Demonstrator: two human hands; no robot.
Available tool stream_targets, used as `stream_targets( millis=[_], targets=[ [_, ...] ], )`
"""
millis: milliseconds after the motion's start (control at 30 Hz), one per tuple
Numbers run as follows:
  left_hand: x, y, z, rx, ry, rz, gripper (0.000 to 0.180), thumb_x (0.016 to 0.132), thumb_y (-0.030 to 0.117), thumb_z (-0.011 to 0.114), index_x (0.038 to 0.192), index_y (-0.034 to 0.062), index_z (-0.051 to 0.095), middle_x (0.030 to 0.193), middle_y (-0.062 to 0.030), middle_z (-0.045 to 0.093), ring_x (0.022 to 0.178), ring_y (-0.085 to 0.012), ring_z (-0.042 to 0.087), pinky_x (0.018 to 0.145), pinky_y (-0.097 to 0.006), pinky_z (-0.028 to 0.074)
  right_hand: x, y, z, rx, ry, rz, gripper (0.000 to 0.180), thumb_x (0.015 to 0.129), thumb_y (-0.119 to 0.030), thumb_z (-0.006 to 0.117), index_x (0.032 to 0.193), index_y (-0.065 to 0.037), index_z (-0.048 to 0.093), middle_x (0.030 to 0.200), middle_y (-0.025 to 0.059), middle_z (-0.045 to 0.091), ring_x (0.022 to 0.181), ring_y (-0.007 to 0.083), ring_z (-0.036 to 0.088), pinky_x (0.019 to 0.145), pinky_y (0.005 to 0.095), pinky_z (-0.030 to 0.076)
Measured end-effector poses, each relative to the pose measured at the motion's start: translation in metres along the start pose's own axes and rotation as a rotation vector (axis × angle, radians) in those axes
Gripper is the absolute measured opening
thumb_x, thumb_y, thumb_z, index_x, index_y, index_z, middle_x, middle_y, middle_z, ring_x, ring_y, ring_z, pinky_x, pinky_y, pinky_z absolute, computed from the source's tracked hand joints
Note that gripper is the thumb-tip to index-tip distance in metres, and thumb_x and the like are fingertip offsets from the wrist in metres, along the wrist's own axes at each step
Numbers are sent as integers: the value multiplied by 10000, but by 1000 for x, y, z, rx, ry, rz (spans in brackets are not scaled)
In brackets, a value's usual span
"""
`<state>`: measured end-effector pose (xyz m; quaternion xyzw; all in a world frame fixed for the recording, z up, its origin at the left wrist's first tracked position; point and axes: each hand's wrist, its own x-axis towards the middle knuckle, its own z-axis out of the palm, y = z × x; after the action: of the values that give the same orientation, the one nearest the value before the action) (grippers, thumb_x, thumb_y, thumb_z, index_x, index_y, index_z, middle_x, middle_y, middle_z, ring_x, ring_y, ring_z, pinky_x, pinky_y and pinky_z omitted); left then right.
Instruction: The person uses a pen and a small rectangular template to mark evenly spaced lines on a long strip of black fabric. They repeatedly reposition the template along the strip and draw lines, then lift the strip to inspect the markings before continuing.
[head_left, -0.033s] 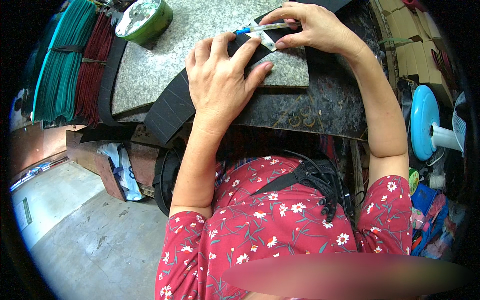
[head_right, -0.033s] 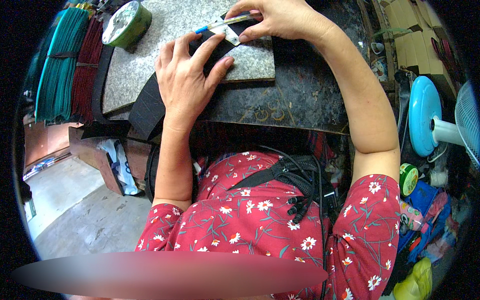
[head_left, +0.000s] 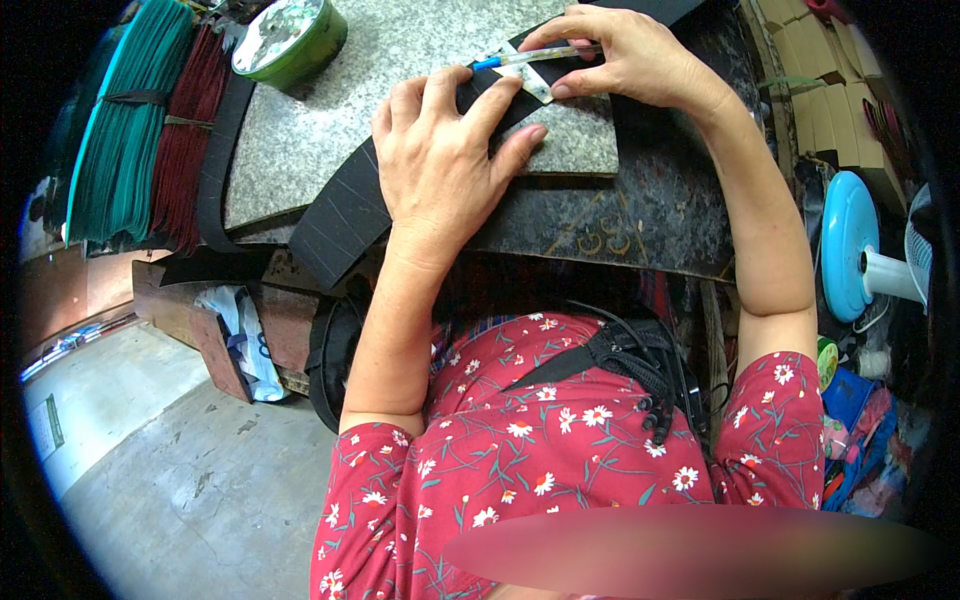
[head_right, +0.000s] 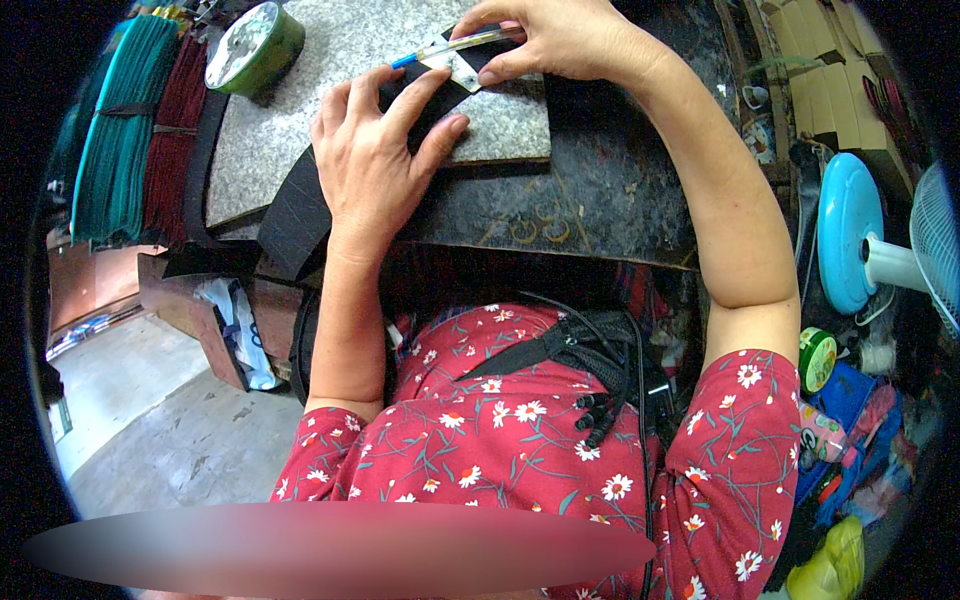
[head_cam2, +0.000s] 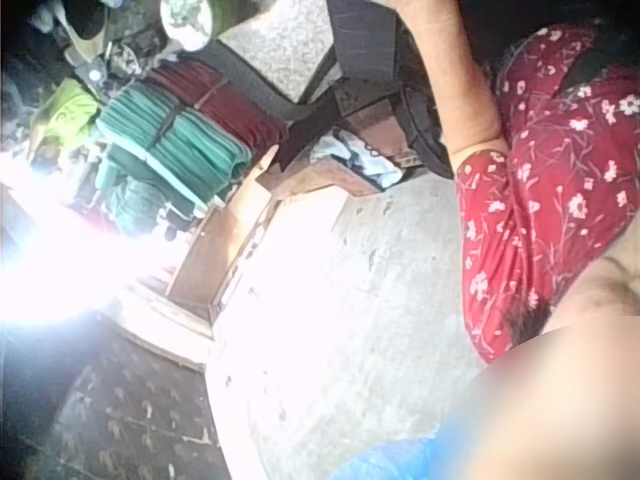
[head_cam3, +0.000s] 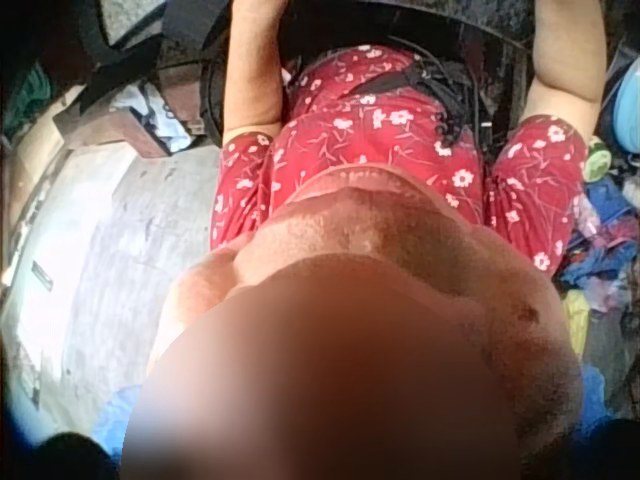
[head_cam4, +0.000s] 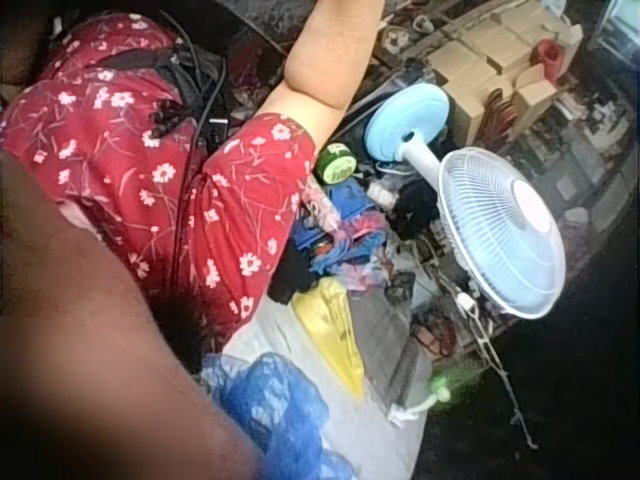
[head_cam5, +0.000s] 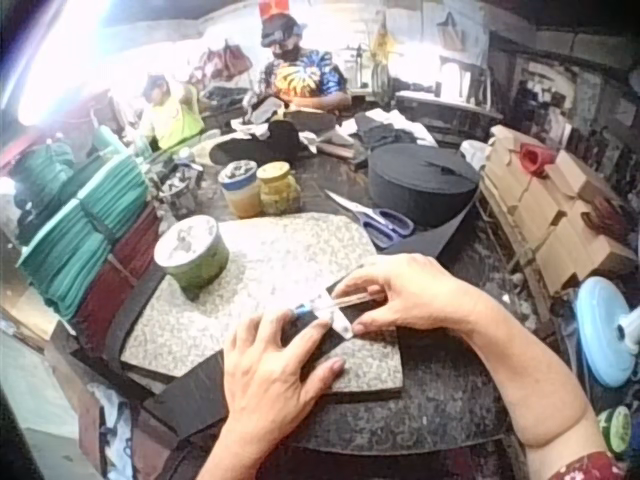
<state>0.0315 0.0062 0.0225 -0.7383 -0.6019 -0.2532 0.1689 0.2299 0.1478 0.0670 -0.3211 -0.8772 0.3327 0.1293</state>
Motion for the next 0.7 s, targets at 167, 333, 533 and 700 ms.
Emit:
stream_targets(
  millis=[167,333,533,700],
  targets=[
    [1,0,0,2,9,1,449,846,529,730,1201,255,735,1189,-59,631,1128,-292,551,1004,-476,398,0,2,-2,-34,-10,-32,545,780,-310,850,1256,-80,716,1173,116,755,1086,236,725,931,339,551],
    [0,0,0,-1,-5,2,446,845,525,731,1198,252,735,1193,-58,629,1128,-292,550,998,-476,399,3,12,0,120,-25,18,458,832,-235,814,1233,-34,719,1143,109,762,1023,185,719,911,310,544],
    [1,0,0,0,25,20,435,847,509,735,1191,243,732,1204,-59,629,1137,-294,548,1001,-475,397,13,30,10,581,313,147,247,1038,-238,628,1026,-22,748,791,-13,684,683,56,558,641,232,452],
    [7,0,-1,-24,2,49,363,868,464,729,1118,201,731,1193,-44,640,1122,-283,567,980,-482,406,20,36,23,792,371,54,270,1080,-270,559,1013,-48,697,812,4,677,670,65,575,632,233,473]
  ],
)
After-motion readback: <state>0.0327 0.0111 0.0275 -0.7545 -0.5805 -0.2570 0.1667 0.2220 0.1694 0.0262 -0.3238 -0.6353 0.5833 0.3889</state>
